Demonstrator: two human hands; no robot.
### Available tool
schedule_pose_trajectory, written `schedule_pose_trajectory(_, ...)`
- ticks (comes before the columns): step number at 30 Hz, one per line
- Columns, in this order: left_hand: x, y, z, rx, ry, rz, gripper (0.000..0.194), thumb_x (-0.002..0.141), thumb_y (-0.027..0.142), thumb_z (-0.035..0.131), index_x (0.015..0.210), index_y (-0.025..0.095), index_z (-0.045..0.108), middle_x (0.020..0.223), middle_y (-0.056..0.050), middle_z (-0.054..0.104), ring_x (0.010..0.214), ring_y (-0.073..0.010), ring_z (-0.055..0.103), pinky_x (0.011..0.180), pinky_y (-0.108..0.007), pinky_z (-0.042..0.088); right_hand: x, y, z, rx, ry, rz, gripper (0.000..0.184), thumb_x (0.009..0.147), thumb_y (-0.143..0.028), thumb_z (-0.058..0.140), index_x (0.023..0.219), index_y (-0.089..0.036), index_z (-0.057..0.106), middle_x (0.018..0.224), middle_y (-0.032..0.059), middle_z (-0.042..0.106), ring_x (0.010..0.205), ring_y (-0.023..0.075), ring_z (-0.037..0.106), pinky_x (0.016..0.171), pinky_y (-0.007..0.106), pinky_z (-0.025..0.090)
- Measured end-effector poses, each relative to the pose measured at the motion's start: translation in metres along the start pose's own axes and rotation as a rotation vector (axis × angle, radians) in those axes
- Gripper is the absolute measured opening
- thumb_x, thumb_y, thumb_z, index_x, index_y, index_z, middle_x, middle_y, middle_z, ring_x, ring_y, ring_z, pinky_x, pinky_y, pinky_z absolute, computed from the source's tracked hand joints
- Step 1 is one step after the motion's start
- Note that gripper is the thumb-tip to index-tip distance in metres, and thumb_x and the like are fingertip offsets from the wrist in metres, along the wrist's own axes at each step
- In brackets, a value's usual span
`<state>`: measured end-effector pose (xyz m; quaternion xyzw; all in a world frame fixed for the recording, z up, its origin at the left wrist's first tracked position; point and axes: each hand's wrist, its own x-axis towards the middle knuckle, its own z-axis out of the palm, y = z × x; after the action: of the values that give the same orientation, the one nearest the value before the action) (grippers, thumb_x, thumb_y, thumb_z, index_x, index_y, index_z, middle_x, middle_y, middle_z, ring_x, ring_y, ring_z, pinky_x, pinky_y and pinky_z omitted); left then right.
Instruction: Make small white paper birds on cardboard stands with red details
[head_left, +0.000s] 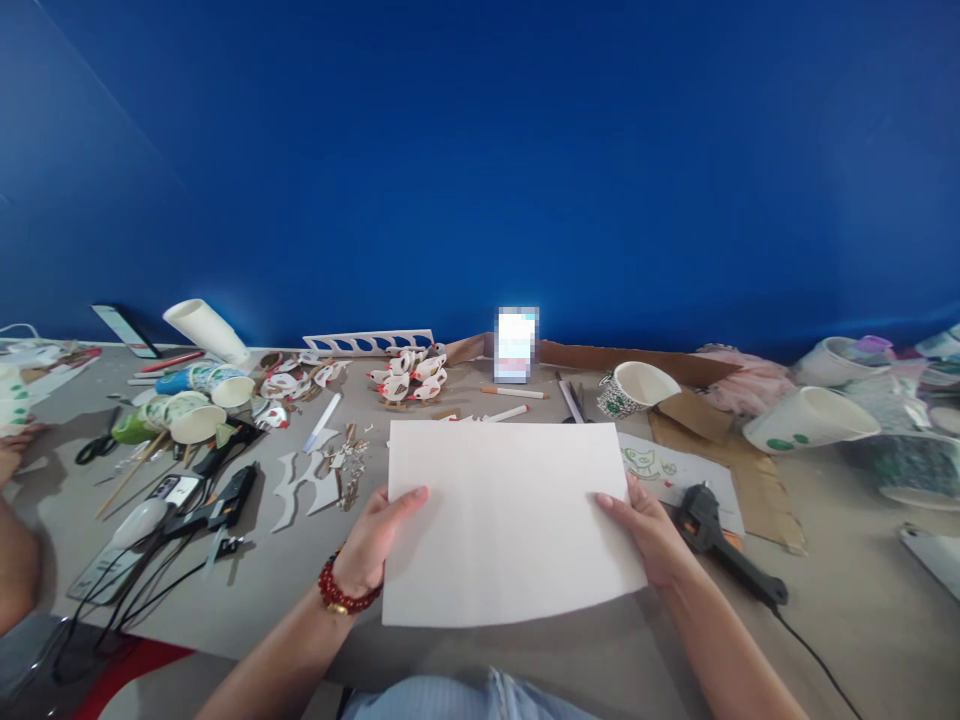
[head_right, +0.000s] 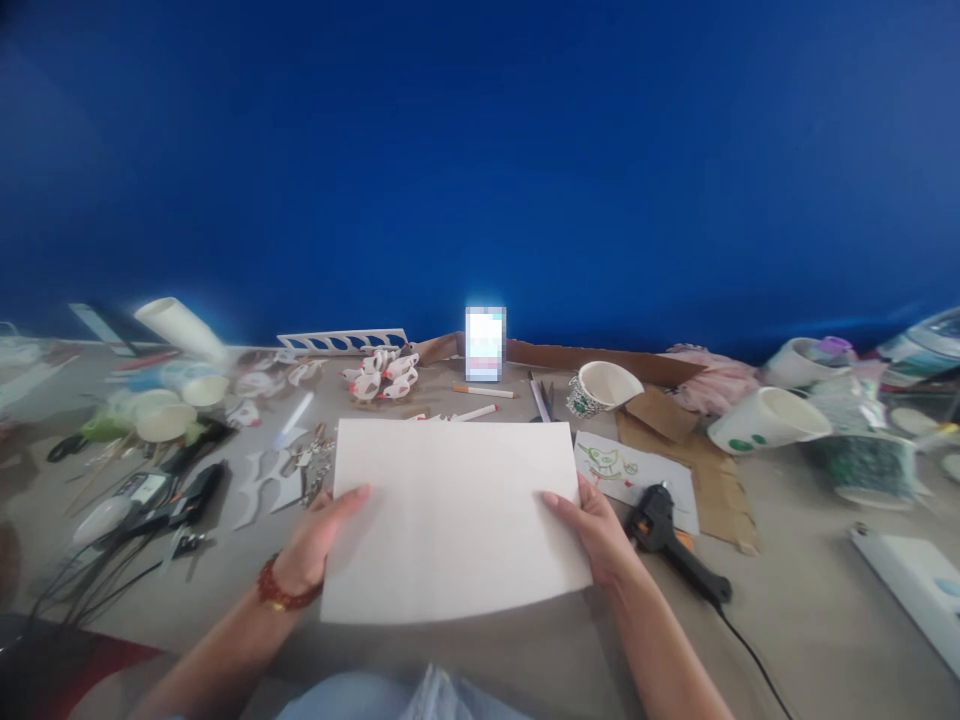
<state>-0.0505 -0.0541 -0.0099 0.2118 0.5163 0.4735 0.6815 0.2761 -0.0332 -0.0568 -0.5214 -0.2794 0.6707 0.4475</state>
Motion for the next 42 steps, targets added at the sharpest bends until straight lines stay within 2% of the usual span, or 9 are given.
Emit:
schedule_pose_trajectory(9, 0.005, -0.004, -0.003, -0.06, -0.068, 0.013, 0.036, 0.062, 0.032, 0.087, 0.088, 0.011, 0.074, 0.082, -0.009, 0.077, 0.069, -0.0217, 0.073, 0.063, -0.027, 0.057, 0.002, 0.002, 0.0, -0.008, -0.004, -0.002, 0.05, 0.062, -0.04, 0.086, 0.102, -0.022, 0.061, 0.089, 0.0076, 0.078, 0.063, 0.026, 0.072, 0.054, 0.033, 0.056)
schedule_pose_trajectory(15, 0.008, -0.005, -0.004, -0.089, -0.072, -0.006, 0.034, 0.06, 0.029, 0.087, 0.086, 0.012, 0.074, 0.078, -0.007, 0.077, 0.065, -0.0197, 0.072, 0.062, -0.027, 0.057, 0.002, 0.002, 0.0, 0.01, -0.014, 0.01, 0.05, 0.061, -0.04, 0.086, 0.102, -0.023, 0.061, 0.086, 0.0063, 0.078, 0.062, 0.0248, 0.071, 0.054, 0.031, 0.055)
schedule_pose_trajectory(22, 0.01, -0.005, -0.001, -0.097, -0.073, 0.001, 0.038, 0.056, 0.031, 0.089, 0.084, 0.011, 0.074, 0.075, -0.008, 0.076, 0.064, -0.0207, 0.072, 0.065, -0.028, 0.057, 0.002, 0.001, 0.0, -0.065, -0.009, -0.012, 0.059, 0.061, -0.045, 0.085, 0.111, -0.02, 0.063, 0.091, 0.0115, 0.077, 0.067, 0.0298, 0.073, 0.056, 0.036, 0.056)
schedule_pose_trajectory(26, 0.012, -0.008, -0.002, -0.115, -0.1, 0.005, 0.038, 0.057, 0.03, 0.088, 0.087, 0.011, 0.074, 0.082, -0.009, 0.077, 0.069, -0.022, 0.072, 0.067, -0.029, 0.057, 0.003, 0.002, 0.001, -0.057, -0.013, -0.008, 0.061, 0.063, -0.043, 0.084, 0.115, -0.02, 0.062, 0.087, 0.0105, 0.077, 0.065, 0.0287, 0.073, 0.055, 0.035, 0.057)
schedule_pose_trajectory(30, 0.014, -0.011, -0.002, -0.1, -0.089, -0.042, 0.034, 0.06, 0.032, 0.085, 0.084, 0.011, 0.074, 0.079, -0.009, 0.077, 0.065, -0.0212, 0.071, 0.062, -0.028, 0.056, 0.004, 0.004, 0.003, -0.047, -0.017, 0.015, 0.06, 0.064, -0.041, 0.083, 0.115, -0.02, 0.061, 0.086, 0.0096, 0.077, 0.066, 0.0284, 0.073, 0.055, 0.035, 0.057)
schedule_pose_trajectory(38, 0.015, -0.014, -0.006, -0.103, -0.119, 0.003, 0.033, 0.063, 0.028, 0.082, 0.09, 0.012, 0.074, 0.082, -0.008, 0.077, 0.069, -0.0227, 0.072, 0.064, -0.029, 0.056, 0.006, 0.008, 0.002, 0.013, -0.031, 0.037, 0.05, 0.065, -0.038, 0.084, 0.106, -0.022, 0.06, 0.086, 0.0071, 0.077, 0.063, 0.0249, 0.072, 0.053, 0.031, 0.056)
schedule_pose_trajectory(42, 0.019, -0.019, -0.01, -0.1, -0.16, -0.013, 0.044, 0.063, 0.026, 0.081, 0.103, 0.011, 0.072, 0.086, -0.01, 0.077, 0.069, -0.0237, 0.072, 0.065, -0.031, 0.057, 0.007, 0.009, 0.002, 0.008, -0.022, 0.038, 0.05, 0.065, -0.038, 0.084, 0.105, -0.022, 0.06, 0.085, 0.0063, 0.077, 0.059, 0.023, 0.07, 0.053, 0.03, 0.055)
